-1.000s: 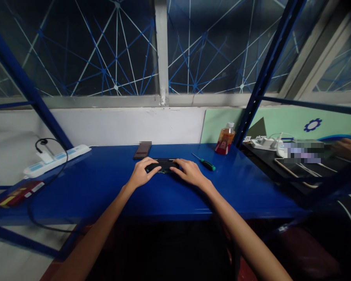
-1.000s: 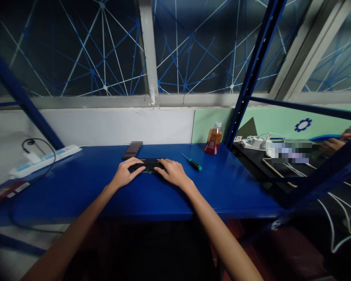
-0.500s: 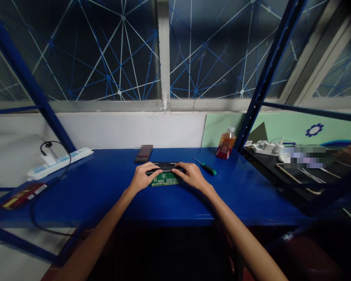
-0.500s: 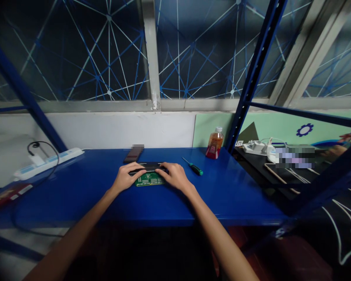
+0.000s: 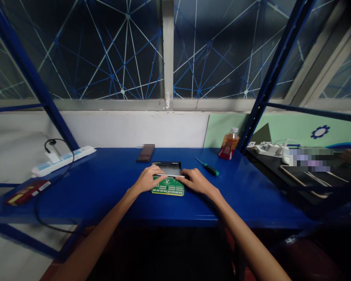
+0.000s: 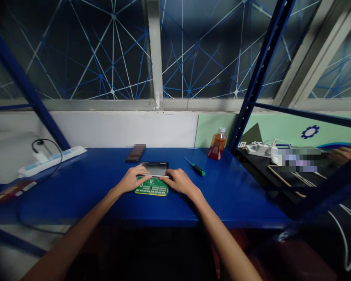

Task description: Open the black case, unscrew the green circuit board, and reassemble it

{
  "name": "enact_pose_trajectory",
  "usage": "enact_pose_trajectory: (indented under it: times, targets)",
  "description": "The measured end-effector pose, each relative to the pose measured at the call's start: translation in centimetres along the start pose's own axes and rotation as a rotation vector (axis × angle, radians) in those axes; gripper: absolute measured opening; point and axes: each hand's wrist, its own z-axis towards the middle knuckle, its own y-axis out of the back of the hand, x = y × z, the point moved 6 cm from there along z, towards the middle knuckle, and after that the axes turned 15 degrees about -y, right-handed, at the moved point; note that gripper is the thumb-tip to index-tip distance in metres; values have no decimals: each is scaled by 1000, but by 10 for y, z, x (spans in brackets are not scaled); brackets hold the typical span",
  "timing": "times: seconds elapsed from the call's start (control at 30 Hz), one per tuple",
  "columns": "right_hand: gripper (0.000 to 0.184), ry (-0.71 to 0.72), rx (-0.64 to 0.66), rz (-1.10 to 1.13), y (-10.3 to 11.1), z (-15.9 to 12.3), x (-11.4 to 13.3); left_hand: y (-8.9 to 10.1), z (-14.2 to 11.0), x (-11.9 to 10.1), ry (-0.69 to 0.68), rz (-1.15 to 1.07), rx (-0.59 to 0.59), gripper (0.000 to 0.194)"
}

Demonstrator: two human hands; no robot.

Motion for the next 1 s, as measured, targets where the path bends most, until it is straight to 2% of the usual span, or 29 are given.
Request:
enact_pose_trajectory:
  times: [0.27, 0.43, 0.5, 0.57, 0.67, 0.73, 0.8, 0.87, 0.93, 1.0]
  targets:
    - [32, -58, 22, -13, -6, 1, -3, -3, -3, 4, -16, -22, 33, 22]
    - [30, -98, -55, -165, -4, 1, -3, -5, -1, 2, -24, -8, 68, 20]
    - [29, -100, -132, -181, 5, 1, -5, -6, -1, 1, -26, -11, 83, 20]
    - [29, -137, -263, -176, 21, 0, -13, -7, -1, 2, -22, -12, 86, 20]
    - [32, -328, -530, -270, 51, -7, -40, -9, -1, 6, -12, 14, 92, 21]
    - [35, -438, -599, -402, 62, -13, -59, -11, 0, 8, -3, 53, 108, 20]
    - [44, -539, -560, -502, 63, -17, -76, -13, 3, 11, 8, 98, 128, 20]
    - [46, -624, -449, -560, 57, -18, -90, -14, 6, 12, 14, 131, 150, 19]
    - [38, -674, -351, -584, 51, -18, -95, -14, 8, 13, 10, 154, 162, 19]
    - [28, -684, -313, -578, 48, -16, -94, -13, 9, 14, 11, 166, 161, 20]
